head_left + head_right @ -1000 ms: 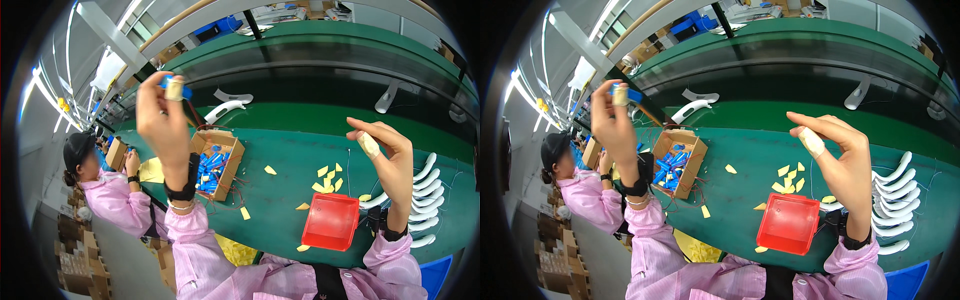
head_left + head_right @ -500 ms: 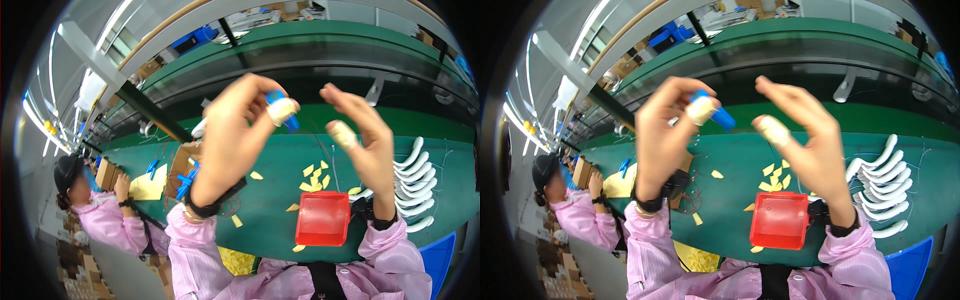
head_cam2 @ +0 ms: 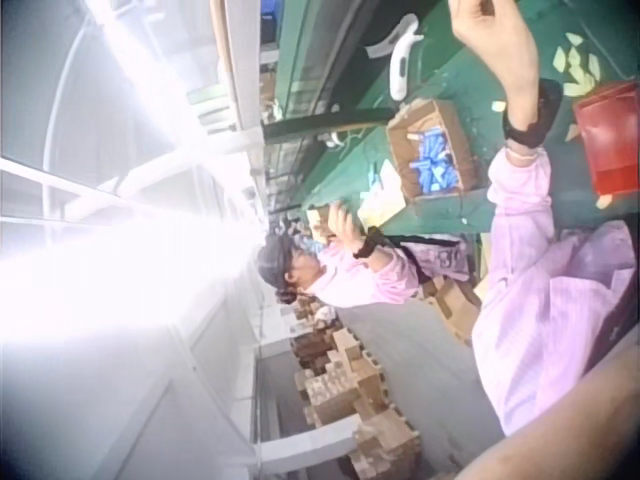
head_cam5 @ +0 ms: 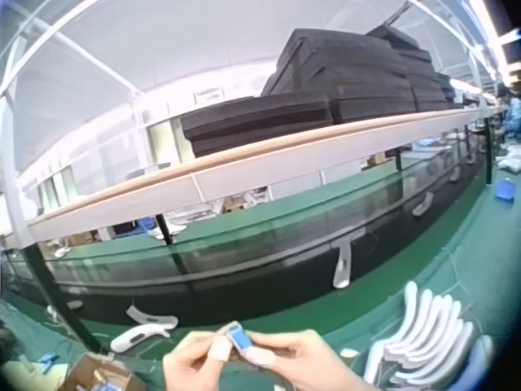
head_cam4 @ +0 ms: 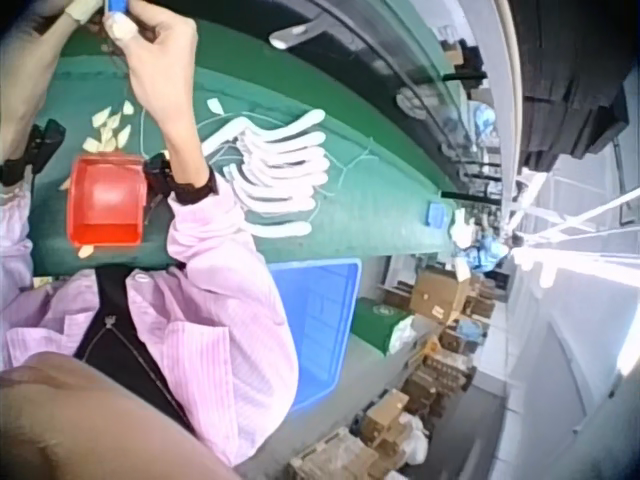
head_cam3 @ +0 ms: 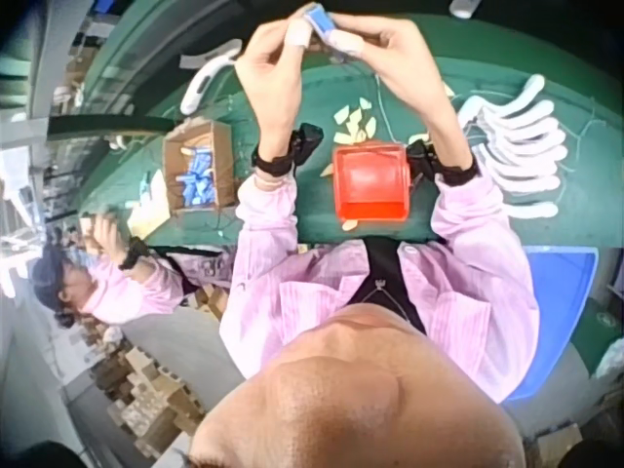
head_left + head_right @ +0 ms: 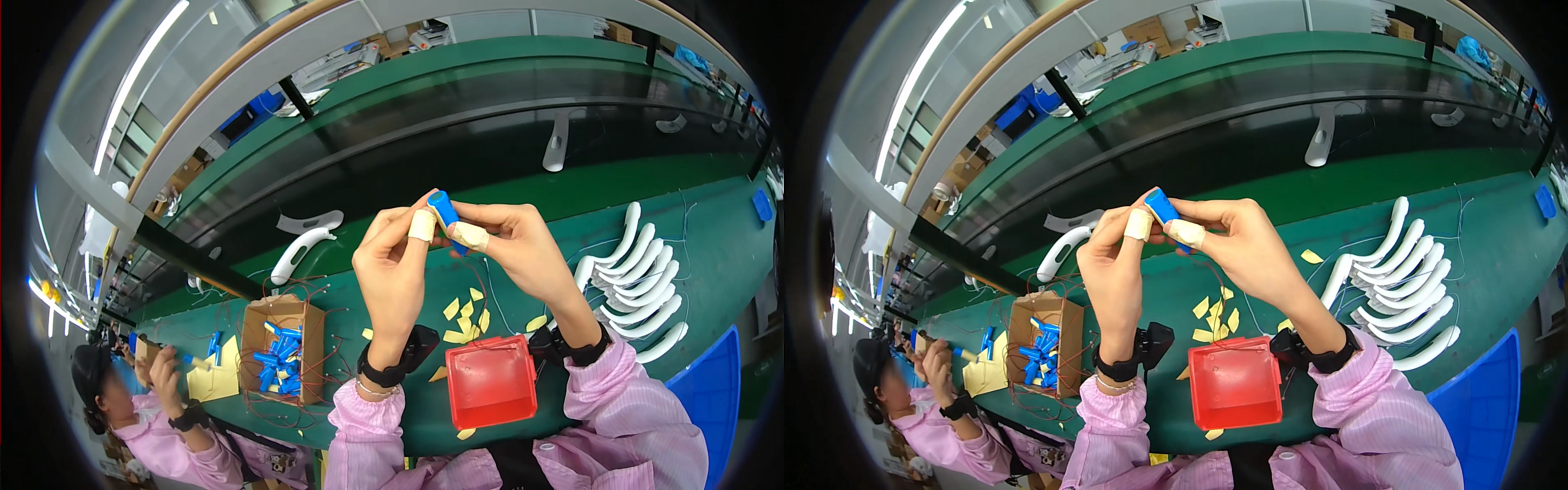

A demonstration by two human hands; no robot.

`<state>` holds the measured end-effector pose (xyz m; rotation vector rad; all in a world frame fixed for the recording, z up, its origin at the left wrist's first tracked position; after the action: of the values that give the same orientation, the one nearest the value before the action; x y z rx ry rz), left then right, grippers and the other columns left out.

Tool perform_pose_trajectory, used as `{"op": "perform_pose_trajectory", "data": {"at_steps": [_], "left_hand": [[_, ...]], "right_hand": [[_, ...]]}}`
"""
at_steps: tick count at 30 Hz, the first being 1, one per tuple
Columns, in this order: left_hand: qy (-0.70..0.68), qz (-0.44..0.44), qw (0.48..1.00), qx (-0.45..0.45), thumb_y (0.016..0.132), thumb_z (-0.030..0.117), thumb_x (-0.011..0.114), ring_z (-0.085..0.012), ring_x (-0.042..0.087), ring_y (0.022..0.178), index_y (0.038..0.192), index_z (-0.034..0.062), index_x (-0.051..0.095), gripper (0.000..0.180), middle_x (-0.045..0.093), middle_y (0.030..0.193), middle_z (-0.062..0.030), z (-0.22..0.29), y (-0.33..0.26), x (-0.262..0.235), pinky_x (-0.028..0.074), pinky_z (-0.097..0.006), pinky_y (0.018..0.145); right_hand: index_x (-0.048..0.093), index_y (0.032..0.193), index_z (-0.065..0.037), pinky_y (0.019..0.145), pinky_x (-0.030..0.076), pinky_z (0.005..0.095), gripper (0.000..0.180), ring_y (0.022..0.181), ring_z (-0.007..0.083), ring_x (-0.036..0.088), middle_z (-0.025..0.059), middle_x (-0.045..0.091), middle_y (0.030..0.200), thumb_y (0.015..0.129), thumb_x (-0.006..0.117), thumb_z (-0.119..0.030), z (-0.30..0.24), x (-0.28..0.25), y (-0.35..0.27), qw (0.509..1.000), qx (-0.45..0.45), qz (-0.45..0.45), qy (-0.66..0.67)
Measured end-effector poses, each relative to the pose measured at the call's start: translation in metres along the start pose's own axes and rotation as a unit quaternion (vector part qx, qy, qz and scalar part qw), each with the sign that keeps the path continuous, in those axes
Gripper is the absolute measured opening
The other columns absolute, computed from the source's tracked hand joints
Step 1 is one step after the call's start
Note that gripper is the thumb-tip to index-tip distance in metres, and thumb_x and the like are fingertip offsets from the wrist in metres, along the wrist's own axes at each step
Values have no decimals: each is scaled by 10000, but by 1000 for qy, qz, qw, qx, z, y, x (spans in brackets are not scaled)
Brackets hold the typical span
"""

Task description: Assembling components into plastic housings on a production line.

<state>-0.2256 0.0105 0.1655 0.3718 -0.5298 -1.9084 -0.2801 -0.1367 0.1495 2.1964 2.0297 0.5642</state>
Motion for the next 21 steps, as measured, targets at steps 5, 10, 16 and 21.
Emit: {"op": "perform_pose_trajectory", "data": {"at_steps": [5, 10, 16, 21], "left_hand": [[29, 5, 1000, -9, 966, 93, 600, -133, 644, 824, 1076, -58, 710, 216, 664, 1001, -95, -5, -1, -5, 536, -251, 731], [64, 8, 998, -4, 963, 91, 599, -133, 643, 814, 1078, -61, 708, 219, 667, 972, -95, -9, -1, -4, 532, -241, 723], [7, 49, 999, -17, 877, -47, 651, -125, 657, 838, 1117, -62, 696, 245, 643, 989, -89, -15, -3, 3, 546, -232, 729], [-85, 47, 992, -80, 895, -26, 623, -130, 656, 856, 1162, -66, 674, 275, 650, 1004, -100, -14, 1, 3, 550, -254, 751]], "right_hand": [[638, 1258, 14, 693, 493, 243, 383, 759, 72, 563, 70, 717, 918, 934, 668, -187, 5, 0, 2, 999, 9, 14, -40], [650, 1248, -12, 578, 463, 239, 361, 683, 41, 533, 48, 705, 872, 930, 670, -181, 12, -3, 1, 995, 19, 40, -94], [649, 1239, -1, 624, 498, 237, 350, 764, 41, 589, 67, 724, 922, 917, 682, -135, 17, 3, -2, 994, -18, 77, -74], [642, 1237, 29, 786, 535, 252, 370, 902, 91, 648, 115, 733, 1034, 906, 697, -125, 13, -1, 1, 996, -11, 74, -39]]}}
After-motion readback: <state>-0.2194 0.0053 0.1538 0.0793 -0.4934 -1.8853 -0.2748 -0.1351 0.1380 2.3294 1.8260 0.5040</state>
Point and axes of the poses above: each hand's wrist, its own y-axis towards the middle knuckle, its own x-axis out of the palm, z = x × y, the point moved 2 cm from there along y, towards the middle knuckle
